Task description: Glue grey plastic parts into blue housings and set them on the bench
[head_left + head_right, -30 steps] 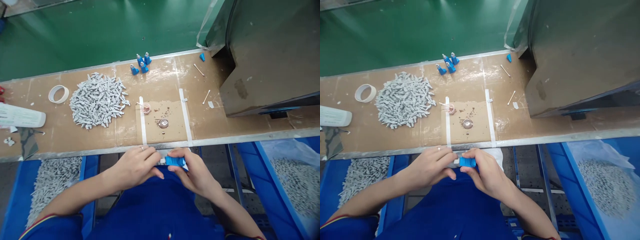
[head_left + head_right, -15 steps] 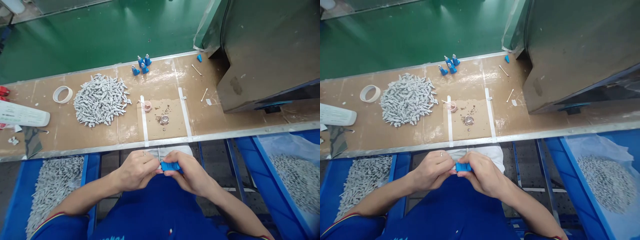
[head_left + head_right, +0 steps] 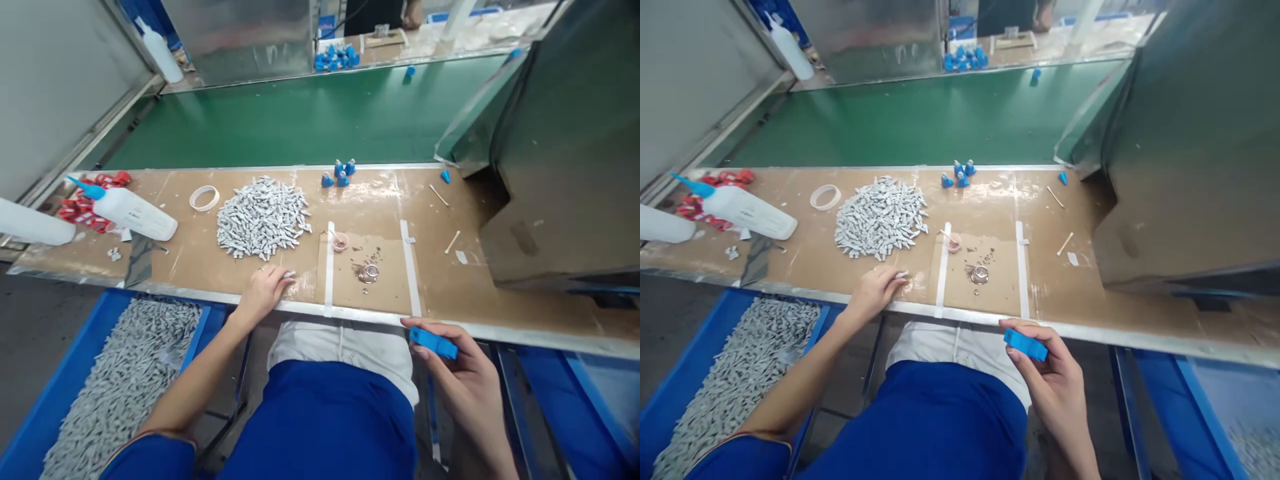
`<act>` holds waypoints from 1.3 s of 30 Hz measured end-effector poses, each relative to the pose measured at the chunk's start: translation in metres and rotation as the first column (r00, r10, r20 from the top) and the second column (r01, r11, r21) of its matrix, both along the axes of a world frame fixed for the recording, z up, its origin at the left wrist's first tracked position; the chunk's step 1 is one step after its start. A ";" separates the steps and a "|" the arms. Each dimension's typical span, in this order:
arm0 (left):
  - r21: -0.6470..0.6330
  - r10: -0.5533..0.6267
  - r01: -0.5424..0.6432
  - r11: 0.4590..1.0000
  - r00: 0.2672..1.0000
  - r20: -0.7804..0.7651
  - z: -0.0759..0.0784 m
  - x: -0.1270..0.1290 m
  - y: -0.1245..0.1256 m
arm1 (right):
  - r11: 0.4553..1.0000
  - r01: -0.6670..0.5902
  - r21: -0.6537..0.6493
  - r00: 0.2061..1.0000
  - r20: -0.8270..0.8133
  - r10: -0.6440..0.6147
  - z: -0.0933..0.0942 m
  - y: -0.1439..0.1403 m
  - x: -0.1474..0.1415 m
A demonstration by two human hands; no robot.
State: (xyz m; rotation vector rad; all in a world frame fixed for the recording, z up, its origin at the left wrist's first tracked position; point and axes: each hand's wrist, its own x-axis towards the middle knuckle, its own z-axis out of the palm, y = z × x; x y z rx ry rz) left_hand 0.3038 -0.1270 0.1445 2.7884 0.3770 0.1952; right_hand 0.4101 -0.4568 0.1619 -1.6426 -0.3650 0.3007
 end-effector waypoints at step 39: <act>-0.888 0.431 0.012 0.460 0.871 0.235 0.052 0.043 -0.042 | 0.969 -0.185 0.164 0.966 -0.152 0.210 -0.004 0.042 0.017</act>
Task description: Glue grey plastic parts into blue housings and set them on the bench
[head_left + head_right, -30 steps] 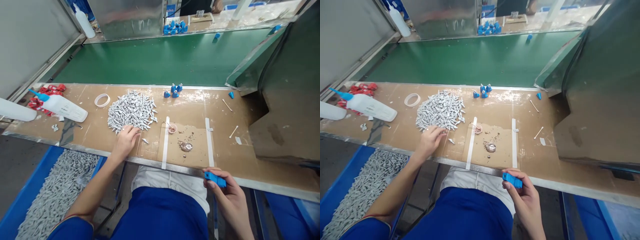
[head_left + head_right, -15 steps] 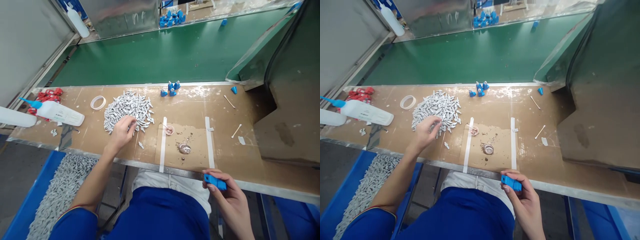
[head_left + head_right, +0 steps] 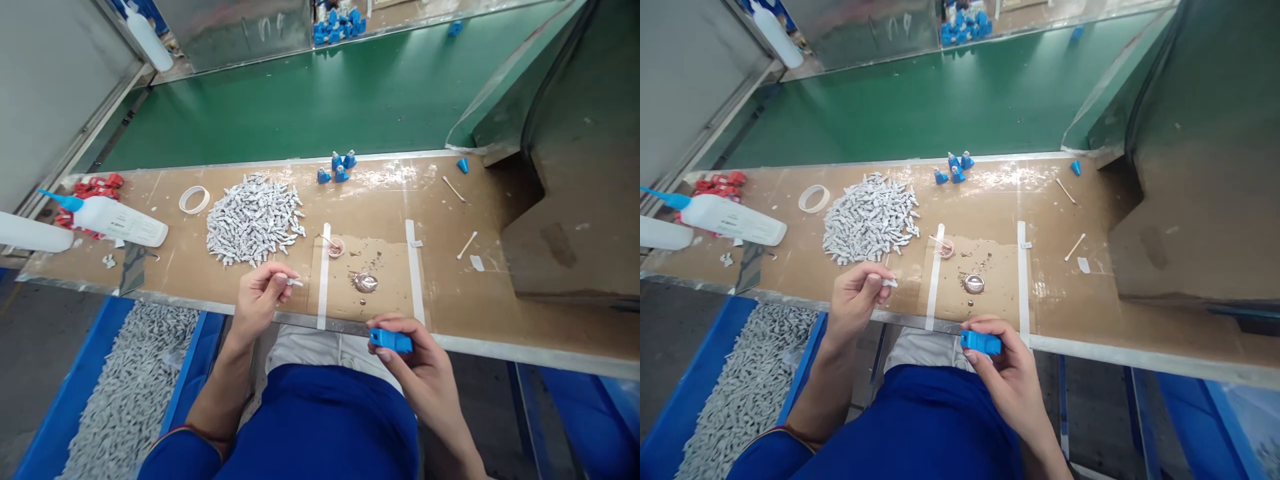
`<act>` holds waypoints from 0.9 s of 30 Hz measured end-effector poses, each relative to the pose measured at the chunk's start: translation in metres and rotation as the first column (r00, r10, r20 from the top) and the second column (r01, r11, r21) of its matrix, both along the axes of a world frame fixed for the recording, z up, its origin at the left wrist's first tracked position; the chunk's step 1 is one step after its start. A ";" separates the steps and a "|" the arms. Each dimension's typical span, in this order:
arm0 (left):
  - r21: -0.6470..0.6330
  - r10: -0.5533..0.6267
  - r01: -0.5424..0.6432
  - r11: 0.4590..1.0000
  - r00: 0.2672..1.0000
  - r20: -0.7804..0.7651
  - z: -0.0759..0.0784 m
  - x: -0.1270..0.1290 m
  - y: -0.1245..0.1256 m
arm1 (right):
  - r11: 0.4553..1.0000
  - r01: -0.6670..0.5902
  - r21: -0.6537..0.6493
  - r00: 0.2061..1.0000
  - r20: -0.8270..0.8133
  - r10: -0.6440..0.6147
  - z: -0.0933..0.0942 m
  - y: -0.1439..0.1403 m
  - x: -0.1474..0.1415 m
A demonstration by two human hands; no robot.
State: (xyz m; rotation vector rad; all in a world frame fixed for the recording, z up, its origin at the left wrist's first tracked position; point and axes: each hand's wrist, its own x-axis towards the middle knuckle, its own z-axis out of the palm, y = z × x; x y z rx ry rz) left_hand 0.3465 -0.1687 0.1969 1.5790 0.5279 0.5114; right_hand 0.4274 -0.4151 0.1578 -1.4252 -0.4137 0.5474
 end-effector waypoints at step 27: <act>0.500 -0.262 0.185 0.846 0.961 0.087 0.010 -0.008 -0.039 | 0.990 0.007 0.137 1.000 -0.021 -0.005 0.017 0.029 -0.008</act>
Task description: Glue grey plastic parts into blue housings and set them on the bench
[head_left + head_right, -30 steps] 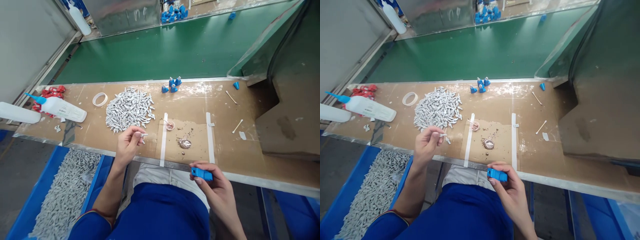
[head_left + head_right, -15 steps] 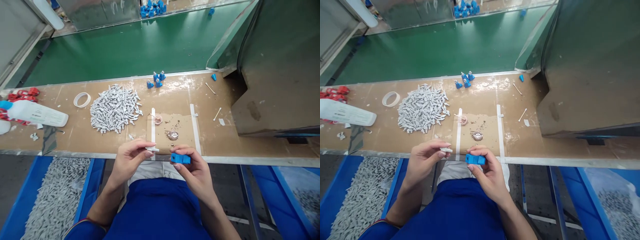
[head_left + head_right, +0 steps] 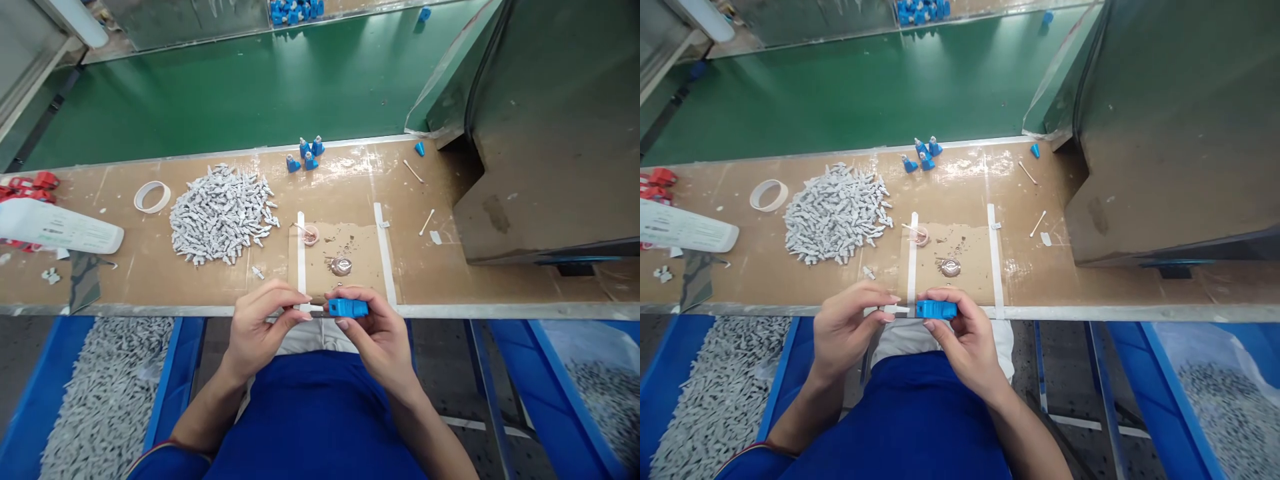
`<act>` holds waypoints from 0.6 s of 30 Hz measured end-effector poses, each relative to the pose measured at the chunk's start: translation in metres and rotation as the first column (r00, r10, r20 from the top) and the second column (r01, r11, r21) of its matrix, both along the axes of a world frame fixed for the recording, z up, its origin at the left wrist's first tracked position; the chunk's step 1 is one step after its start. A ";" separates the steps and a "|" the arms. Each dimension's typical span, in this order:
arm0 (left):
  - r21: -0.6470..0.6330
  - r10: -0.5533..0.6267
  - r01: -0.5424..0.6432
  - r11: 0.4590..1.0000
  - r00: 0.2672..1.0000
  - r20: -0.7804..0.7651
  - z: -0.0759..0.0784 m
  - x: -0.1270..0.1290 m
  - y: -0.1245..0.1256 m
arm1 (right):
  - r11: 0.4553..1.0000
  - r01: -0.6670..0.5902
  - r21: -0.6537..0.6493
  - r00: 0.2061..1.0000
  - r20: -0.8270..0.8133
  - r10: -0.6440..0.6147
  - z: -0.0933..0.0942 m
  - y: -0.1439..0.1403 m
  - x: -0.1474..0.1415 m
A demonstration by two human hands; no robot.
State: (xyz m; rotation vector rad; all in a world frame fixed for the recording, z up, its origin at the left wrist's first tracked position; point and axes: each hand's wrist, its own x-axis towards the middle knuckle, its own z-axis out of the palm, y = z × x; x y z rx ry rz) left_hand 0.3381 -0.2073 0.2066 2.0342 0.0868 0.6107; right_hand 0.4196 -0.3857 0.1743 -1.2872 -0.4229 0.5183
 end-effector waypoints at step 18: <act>0.247 -0.037 0.036 0.968 0.999 0.000 0.009 -0.003 -0.008 | 1.000 -0.007 -0.014 0.988 0.155 0.009 -0.001 -0.003 -0.001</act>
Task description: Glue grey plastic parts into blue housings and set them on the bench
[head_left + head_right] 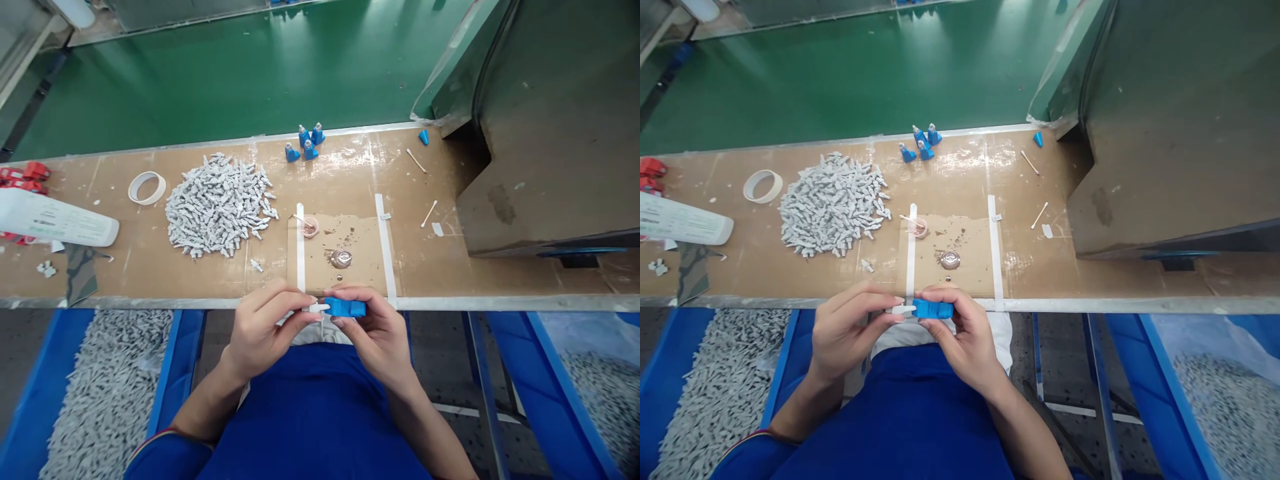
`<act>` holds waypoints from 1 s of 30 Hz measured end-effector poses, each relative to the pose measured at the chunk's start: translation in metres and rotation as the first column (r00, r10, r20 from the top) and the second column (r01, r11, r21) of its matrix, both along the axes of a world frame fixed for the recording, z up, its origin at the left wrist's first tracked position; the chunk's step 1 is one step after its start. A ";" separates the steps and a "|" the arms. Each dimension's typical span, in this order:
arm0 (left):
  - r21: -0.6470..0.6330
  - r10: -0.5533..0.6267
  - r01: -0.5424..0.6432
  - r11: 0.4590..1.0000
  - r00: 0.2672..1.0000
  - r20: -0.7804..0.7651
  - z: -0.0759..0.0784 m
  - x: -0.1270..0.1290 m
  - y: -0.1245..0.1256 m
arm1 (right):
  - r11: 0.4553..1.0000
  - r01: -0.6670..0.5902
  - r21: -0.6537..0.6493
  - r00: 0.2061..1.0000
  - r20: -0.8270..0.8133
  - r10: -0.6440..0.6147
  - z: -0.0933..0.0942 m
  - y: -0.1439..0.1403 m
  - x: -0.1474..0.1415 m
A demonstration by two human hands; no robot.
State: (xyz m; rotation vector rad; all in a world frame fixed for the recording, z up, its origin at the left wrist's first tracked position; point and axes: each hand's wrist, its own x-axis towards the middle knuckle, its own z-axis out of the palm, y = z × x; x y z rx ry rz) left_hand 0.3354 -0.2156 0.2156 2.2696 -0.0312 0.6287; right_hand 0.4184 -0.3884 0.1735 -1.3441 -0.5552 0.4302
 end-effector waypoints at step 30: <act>0.422 -0.331 0.362 0.831 0.932 -0.148 0.009 0.005 0.031 | 0.949 0.031 -0.315 0.792 0.587 0.169 0.021 -0.028 0.017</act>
